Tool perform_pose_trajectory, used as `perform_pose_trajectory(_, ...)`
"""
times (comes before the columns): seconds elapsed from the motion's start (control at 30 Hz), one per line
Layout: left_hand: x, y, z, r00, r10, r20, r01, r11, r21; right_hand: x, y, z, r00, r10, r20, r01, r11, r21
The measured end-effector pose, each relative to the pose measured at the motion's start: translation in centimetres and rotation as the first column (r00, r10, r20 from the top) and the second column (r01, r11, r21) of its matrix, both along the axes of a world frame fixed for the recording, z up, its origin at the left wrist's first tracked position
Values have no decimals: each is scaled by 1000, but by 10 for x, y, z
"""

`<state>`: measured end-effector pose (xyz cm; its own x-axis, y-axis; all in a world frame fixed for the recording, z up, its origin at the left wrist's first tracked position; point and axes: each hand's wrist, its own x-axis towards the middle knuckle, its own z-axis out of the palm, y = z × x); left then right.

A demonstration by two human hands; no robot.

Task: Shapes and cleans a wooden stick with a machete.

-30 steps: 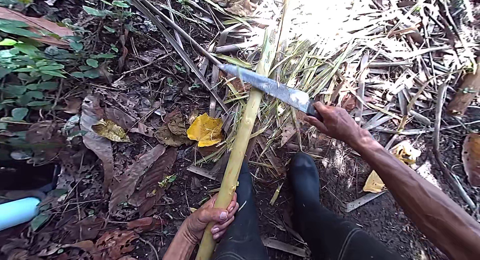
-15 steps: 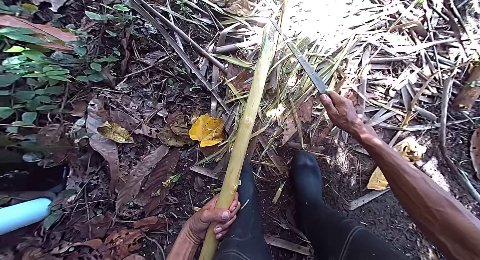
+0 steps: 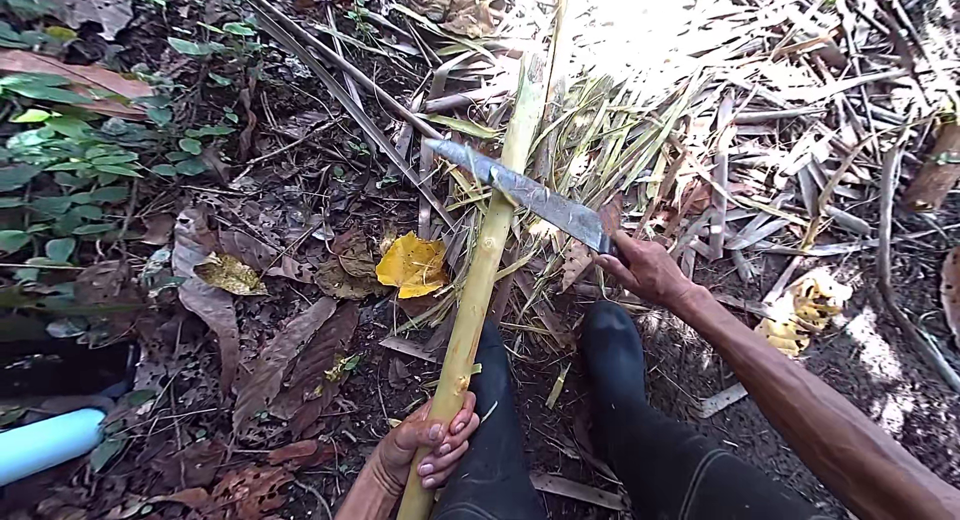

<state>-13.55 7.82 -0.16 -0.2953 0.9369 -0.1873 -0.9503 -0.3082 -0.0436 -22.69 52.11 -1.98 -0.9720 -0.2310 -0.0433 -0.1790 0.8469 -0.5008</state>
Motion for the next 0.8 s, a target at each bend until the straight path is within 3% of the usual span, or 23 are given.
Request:
perform_pose_trajectory(0.07,0,1,0,1000,-3,-1,3,1000,-8,-14,2,3,999,39,-36,-36,996,84)
perform_pose_trajectory(0.17,0,0,0,1000,-12,1,12,1000,-10,-48,16,5,987,-158,28,156,986,56)
perform_pose_trajectory(0.23,0,1,-1,1000,-20,1,20,1000,1,-62,25,8,979,-205,14,204,978,53)
perform_pose_trajectory(0.4,1,3,-3,1000,-15,-6,16,1000,13,-43,18,20,992,127,-14,-123,981,151)
perform_pose_trajectory(0.43,1,3,-2,1000,-15,-6,15,1000,7,-42,19,16,993,116,-2,-115,983,147)
perform_pose_trajectory(0.57,0,1,-1,1000,-11,-7,11,1000,-17,-60,41,5,977,-200,69,193,976,104)
perform_pose_trajectory(0.8,1,1,3,999,-17,-27,17,1000,-14,-44,28,30,989,-150,-1,150,986,78)
